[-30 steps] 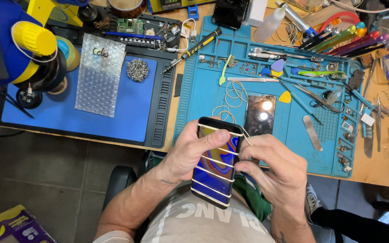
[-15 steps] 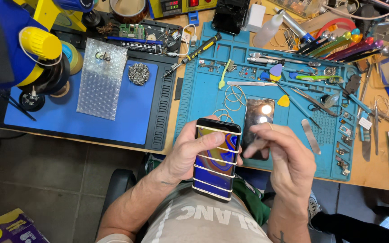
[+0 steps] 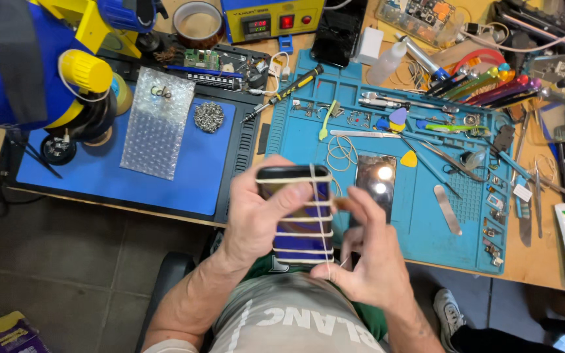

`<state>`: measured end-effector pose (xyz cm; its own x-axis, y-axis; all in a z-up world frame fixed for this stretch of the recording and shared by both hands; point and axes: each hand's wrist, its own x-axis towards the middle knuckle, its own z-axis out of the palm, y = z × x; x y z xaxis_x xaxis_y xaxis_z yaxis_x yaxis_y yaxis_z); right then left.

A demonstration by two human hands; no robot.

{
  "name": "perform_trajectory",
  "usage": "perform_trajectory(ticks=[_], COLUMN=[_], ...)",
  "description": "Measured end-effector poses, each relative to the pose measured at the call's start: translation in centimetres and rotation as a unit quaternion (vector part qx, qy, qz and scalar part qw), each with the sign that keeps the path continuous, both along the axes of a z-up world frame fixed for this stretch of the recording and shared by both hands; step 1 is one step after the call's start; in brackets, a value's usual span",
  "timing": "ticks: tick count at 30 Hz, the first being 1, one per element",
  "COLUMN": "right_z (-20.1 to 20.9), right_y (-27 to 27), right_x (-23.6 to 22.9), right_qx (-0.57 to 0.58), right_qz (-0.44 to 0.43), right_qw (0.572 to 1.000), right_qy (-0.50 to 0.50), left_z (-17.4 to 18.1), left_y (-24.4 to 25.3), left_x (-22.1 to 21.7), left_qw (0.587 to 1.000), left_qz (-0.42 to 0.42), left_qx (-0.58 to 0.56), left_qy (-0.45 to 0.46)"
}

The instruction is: The person holds a black smartphone and wraps multiple rubber bands around it in a crisscross pattern. They repeatedly adjust the bands to ensure they are tight and evenly spaced across the device's screen and back.

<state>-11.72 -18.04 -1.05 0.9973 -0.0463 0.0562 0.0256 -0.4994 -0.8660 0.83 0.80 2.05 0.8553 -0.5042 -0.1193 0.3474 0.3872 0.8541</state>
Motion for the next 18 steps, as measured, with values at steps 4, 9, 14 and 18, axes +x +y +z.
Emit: perform_trajectory(ticks=[4,9,14,18], right_z=[-3.9,-3.7,-1.8,-1.1], right_y=[1.8,0.8,0.0,-2.5], right_x=[-2.6,-2.4,-2.3,-4.3], right_qx=[0.059,-0.030,-0.028,0.129], right_qz=[0.006,-0.050,0.033,0.072], right_qw=[0.997,0.994,0.998,0.984], right_qy=[0.047,0.094,0.049,0.102], left_z=[0.2,-0.7,-2.5,0.9], left_y=[-0.3,-2.0,-0.7,3.4], left_x=[0.8,-1.5,-1.9,2.8], left_qw=[0.989,0.995,0.986,0.971], left_qz=[0.148,0.048,-0.030,0.117], left_qx=[0.007,-0.067,-0.114,-0.203], left_qy=[-0.016,-0.062,0.118,0.055])
